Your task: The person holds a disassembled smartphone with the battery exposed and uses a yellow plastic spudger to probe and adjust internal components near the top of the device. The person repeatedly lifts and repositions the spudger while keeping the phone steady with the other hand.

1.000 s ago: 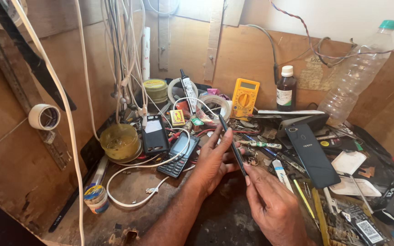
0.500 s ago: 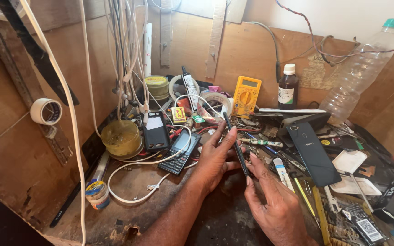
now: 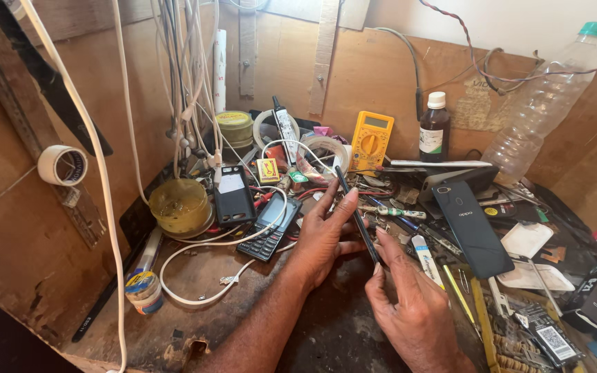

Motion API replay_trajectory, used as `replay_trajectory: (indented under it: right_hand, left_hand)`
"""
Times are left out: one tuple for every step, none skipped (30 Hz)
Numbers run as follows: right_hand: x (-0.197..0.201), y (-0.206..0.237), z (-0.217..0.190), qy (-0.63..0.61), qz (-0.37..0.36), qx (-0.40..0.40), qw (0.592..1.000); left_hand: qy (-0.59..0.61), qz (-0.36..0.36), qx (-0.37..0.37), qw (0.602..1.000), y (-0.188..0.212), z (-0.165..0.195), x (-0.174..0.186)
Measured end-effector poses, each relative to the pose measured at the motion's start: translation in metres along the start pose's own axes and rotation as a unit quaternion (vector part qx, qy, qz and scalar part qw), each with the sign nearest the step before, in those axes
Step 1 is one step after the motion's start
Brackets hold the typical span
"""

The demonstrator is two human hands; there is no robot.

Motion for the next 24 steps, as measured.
replay_trajectory:
  right_hand:
    - [0.000, 0.000, 0.000, 0.000, 0.002, -0.001, 1.000]
    - [0.000, -0.001, 0.000, 0.002, 0.002, -0.005, 1.000]
    - [0.000, -0.001, 0.000, 0.004, 0.001, -0.009, 1.000]
    - [0.000, -0.001, 0.000, 0.006, 0.002, -0.012, 1.000]
    - [0.000, -0.002, 0.000, 0.005, 0.005, -0.015, 1.000]
    - [0.001, -0.002, 0.000, 0.005, 0.007, -0.019, 1.000]
    - [0.001, -0.002, 0.000, 0.003, 0.009, -0.022, 1.000]
    - [0.001, -0.003, 0.001, 0.004, 0.008, -0.023, 1.000]
    - [0.001, -0.004, 0.001, 0.005, 0.006, -0.024, 1.000]
    - [0.001, -0.004, 0.002, 0.007, 0.004, -0.026, 1.000]
    - [0.000, -0.004, 0.003, 0.011, 0.000, -0.029, 1.000]
    - [-0.001, -0.005, 0.004, 0.017, -0.004, -0.031, 0.999]
    - [-0.002, -0.005, 0.004, 0.022, -0.008, -0.034, 0.999]
    - [-0.002, -0.005, 0.005, 0.023, -0.010, -0.039, 0.999]
    - [-0.002, -0.004, 0.006, 0.023, -0.011, -0.044, 0.999]
    - [-0.003, -0.004, 0.007, 0.022, -0.012, -0.048, 0.999]
    - [-0.002, -0.004, 0.006, 0.012, -0.004, -0.046, 0.999]
    - [-0.001, -0.002, 0.005, 0.001, 0.005, -0.045, 0.999]
    - [0.000, -0.002, 0.004, -0.010, 0.013, -0.043, 0.999]
    - [0.000, 0.000, 0.012, -0.047, 0.016, -0.083, 0.995]
    - [-0.002, 0.002, 0.020, -0.084, 0.018, -0.124, 0.989]
    - [-0.004, 0.005, 0.028, -0.121, 0.020, -0.164, 0.979]
    - [-0.003, 0.006, 0.030, -0.122, 0.029, -0.176, 0.976]
    - [-0.001, 0.007, 0.033, -0.122, 0.039, -0.186, 0.974]
  left_hand:
    - [-0.001, -0.001, -0.002, 1.000, 0.000, 0.001, 0.000]
    - [-0.001, -0.001, -0.004, 1.000, 0.001, 0.002, -0.001]
    - [-0.002, -0.002, -0.005, 1.000, 0.001, 0.002, -0.001]
    - [-0.004, -0.001, -0.010, 1.000, 0.002, 0.004, -0.002]
    - [-0.006, -0.002, -0.014, 1.000, 0.002, 0.004, -0.002]
    - [-0.006, -0.002, -0.017, 1.000, 0.002, 0.005, -0.003]
    - [-0.006, -0.002, -0.021, 1.000, 0.003, 0.005, -0.003]
    - [-0.008, -0.001, -0.026, 1.000, 0.003, 0.006, -0.003]
    - [-0.010, 0.001, -0.031, 0.999, 0.003, 0.007, -0.003]
    - [-0.009, 0.001, -0.032, 0.999, 0.004, 0.007, -0.003]
    - [-0.009, 0.000, -0.033, 0.999, 0.004, 0.007, -0.003]
    - [-0.009, -0.002, -0.035, 0.999, 0.004, 0.008, -0.004]
    - [-0.009, 0.000, -0.034, 0.999, 0.003, 0.007, -0.003]
    - [-0.009, 0.002, -0.032, 0.999, 0.003, 0.006, -0.003]
    - [-0.009, 0.004, -0.030, 0.999, 0.003, 0.006, -0.002]
    - [-0.007, 0.004, -0.031, 0.999, 0.002, 0.006, -0.002]
    - [-0.006, 0.004, -0.031, 0.999, 0.001, 0.005, -0.002]
    - [-0.004, 0.005, -0.031, 1.000, 0.001, 0.004, -0.001]
    - [0.000, 0.007, -0.025, 1.000, 0.000, 0.002, 0.001]
    - [0.004, 0.010, -0.020, 1.000, -0.002, 0.000, 0.003]
    - [0.008, 0.013, -0.014, 1.000, -0.003, -0.003, 0.005]
    - [0.010, 0.011, -0.013, 1.000, -0.004, -0.004, 0.006]
    - [0.013, 0.008, -0.011, 1.000, -0.005, -0.006, 0.007]
    - [0.015, 0.004, -0.009, 1.000, -0.007, -0.008, 0.007]
Point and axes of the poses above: each hand's wrist, its own y-axis away from the middle knuckle, its own x-axis out of the back of the hand, z = x × y, the point moved 10 cm from there along -y, towards the middle knuckle, and after that the axes turned 2 degrees about y, right-handed, at the moved point
